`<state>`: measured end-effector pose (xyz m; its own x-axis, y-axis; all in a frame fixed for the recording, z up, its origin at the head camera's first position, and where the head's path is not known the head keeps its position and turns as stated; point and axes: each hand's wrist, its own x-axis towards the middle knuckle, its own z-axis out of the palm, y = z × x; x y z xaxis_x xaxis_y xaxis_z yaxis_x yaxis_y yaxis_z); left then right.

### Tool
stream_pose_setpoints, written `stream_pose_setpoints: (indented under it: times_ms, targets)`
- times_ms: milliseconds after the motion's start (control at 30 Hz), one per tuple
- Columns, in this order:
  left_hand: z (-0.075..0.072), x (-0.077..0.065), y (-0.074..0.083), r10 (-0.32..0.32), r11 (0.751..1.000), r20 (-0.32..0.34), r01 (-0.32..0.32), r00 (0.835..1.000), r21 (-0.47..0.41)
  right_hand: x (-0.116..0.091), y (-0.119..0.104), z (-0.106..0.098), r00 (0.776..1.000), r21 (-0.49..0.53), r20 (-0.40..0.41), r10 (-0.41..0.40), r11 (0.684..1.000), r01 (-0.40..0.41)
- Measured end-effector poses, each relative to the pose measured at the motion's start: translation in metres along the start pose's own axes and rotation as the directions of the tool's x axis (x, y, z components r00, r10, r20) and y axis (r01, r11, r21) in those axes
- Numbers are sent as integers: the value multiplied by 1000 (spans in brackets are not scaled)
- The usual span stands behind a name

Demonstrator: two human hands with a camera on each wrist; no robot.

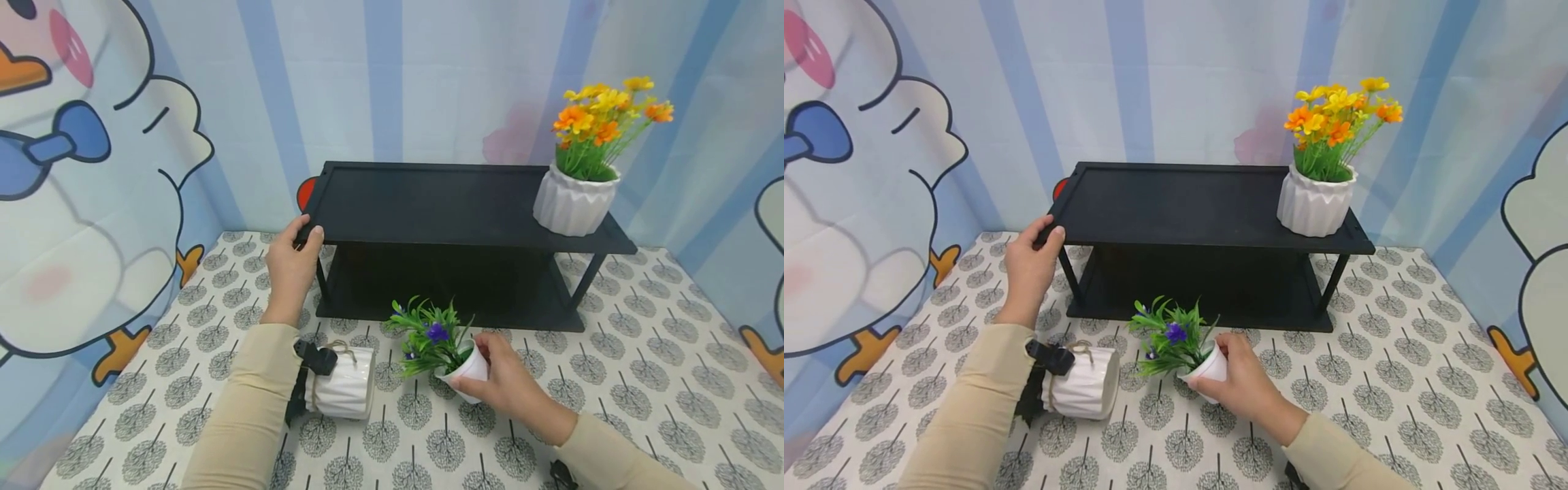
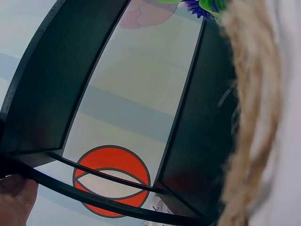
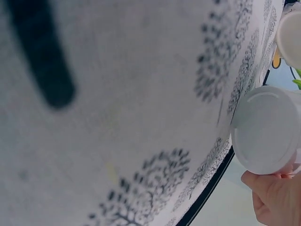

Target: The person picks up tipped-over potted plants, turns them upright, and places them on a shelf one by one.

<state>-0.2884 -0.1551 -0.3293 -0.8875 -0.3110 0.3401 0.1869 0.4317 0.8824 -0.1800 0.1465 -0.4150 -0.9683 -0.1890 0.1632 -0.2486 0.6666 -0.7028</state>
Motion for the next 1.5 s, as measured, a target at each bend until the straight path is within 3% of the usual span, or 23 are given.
stream_pose_setpoints:
  times_ms: [533, 967, 1500]
  targets:
    - [0, 0, 2, -3, 1000, -4, 3, 1000, -3, -4, 5, -9, 996, 88, 24, 88, 992, -90]
    - [1, 1, 1, 0, 1000, -5, 0, 1000, 6, -11, 3, -18, 995, 37, 8, 101, 994, -101]
    - [1, 0, 1, 10, 1000, -3, -10, 1000, 13, -14, 4, -24, 991, 77, -44, 129, 989, -125]
